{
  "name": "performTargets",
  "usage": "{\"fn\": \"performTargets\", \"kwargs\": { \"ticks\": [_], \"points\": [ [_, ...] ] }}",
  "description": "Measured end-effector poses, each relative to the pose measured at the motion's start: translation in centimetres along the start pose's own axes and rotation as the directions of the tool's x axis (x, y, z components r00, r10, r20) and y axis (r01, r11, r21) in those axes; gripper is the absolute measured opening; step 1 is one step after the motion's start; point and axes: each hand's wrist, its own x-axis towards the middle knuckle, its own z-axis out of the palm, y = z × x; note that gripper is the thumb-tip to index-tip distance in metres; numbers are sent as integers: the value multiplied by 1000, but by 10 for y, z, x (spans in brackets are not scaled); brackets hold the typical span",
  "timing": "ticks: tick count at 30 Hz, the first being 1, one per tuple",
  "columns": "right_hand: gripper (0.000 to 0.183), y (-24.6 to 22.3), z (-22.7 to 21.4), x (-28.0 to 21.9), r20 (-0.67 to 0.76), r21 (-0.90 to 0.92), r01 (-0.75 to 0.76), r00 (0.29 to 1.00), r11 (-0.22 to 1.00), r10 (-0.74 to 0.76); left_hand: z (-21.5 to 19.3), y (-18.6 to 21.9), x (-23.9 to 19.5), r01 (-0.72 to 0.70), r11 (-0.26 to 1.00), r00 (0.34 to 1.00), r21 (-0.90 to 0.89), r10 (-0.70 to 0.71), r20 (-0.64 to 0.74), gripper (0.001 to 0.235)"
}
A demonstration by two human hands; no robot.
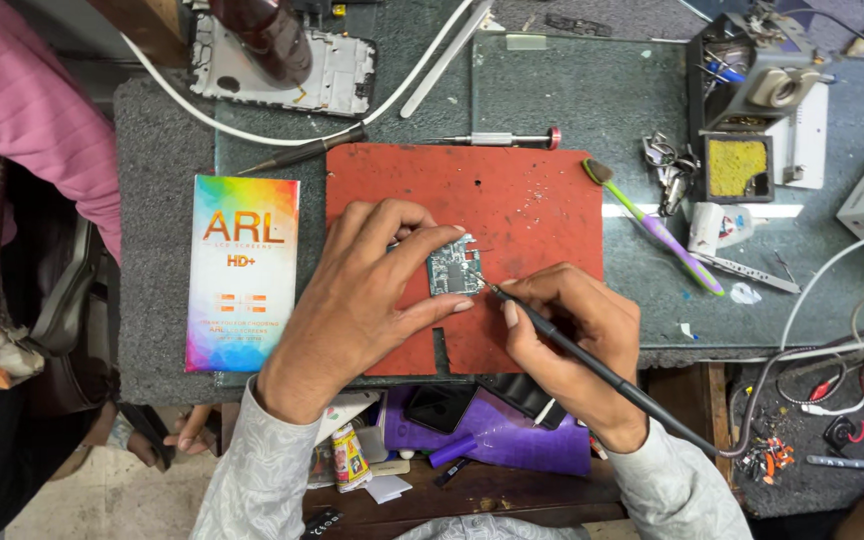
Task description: The person uses a soldering iron to work on a small blue circuit board placed on a red mat. They repeatedly apply the soldering iron to various points on the board while holding it steady with the other hand.
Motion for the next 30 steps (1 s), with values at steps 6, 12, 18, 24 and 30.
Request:
{"fn": "performTargets", "kwargs": {
  "ticks": [6, 12, 18, 24, 30],
  "points": [
    [15, -2, 2, 2, 11, -44, 47, 999, 998, -47, 1, -3, -1, -5, 1000, 1000, -1, 5, -8, 58],
    [15, -3, 3, 3, 16, -50, -2, 1000, 999, 3, 4, -5, -2, 7, 1000, 1000, -5, -7, -2, 59],
    [12, -3, 2, 4, 18, -36, -30, 999, 999, 30, 3, -4, -1, 8, 1000, 1000, 0, -8, 2, 58],
    [13, -2, 1, 5, 27, -45, 2, 1000, 999, -1, 1, -3, -1, 5, 1000, 1000, 0, -5, 2, 57],
    [12, -3, 1, 5, 39, -27, 13, 999, 1000, -12, 3, -4, -1, 2, 1000, 1000, 5, -2, -3, 58]
  ]
}}
